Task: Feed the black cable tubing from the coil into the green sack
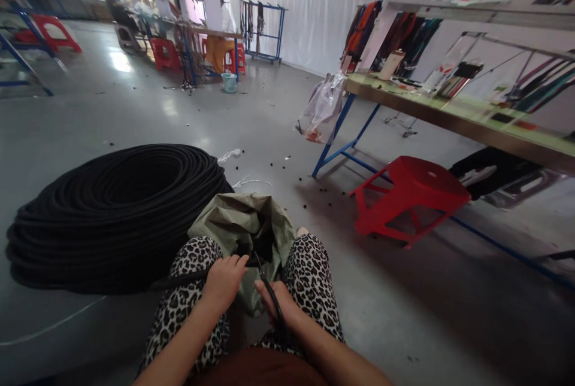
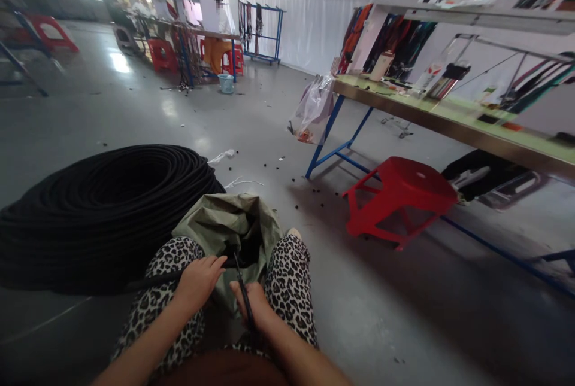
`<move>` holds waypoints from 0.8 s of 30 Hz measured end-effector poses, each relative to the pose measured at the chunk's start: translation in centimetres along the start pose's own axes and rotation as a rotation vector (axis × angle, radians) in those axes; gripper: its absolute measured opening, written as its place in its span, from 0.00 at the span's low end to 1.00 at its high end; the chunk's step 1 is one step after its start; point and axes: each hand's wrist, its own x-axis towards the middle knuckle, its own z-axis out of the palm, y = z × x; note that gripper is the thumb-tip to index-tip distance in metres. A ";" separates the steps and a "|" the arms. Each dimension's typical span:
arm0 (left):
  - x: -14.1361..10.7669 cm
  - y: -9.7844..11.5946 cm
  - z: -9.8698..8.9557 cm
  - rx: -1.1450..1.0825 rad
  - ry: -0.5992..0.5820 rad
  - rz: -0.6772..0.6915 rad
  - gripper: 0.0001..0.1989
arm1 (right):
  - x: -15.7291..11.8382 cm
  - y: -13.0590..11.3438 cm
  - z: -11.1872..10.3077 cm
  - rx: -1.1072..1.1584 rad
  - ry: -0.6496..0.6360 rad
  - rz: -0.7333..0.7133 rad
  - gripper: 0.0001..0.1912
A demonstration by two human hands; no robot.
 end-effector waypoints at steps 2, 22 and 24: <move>0.0 0.0 0.0 -0.004 0.006 -0.003 0.15 | -0.3 -0.2 -0.2 -0.021 -0.004 -0.015 0.27; 0.0 0.0 0.1 0.024 -0.038 0.029 0.16 | -0.3 0.5 -0.7 -0.079 0.001 -0.025 0.27; 0.0 0.0 0.0 0.017 -0.048 0.023 0.16 | -0.5 0.2 -0.8 -0.052 0.012 0.014 0.27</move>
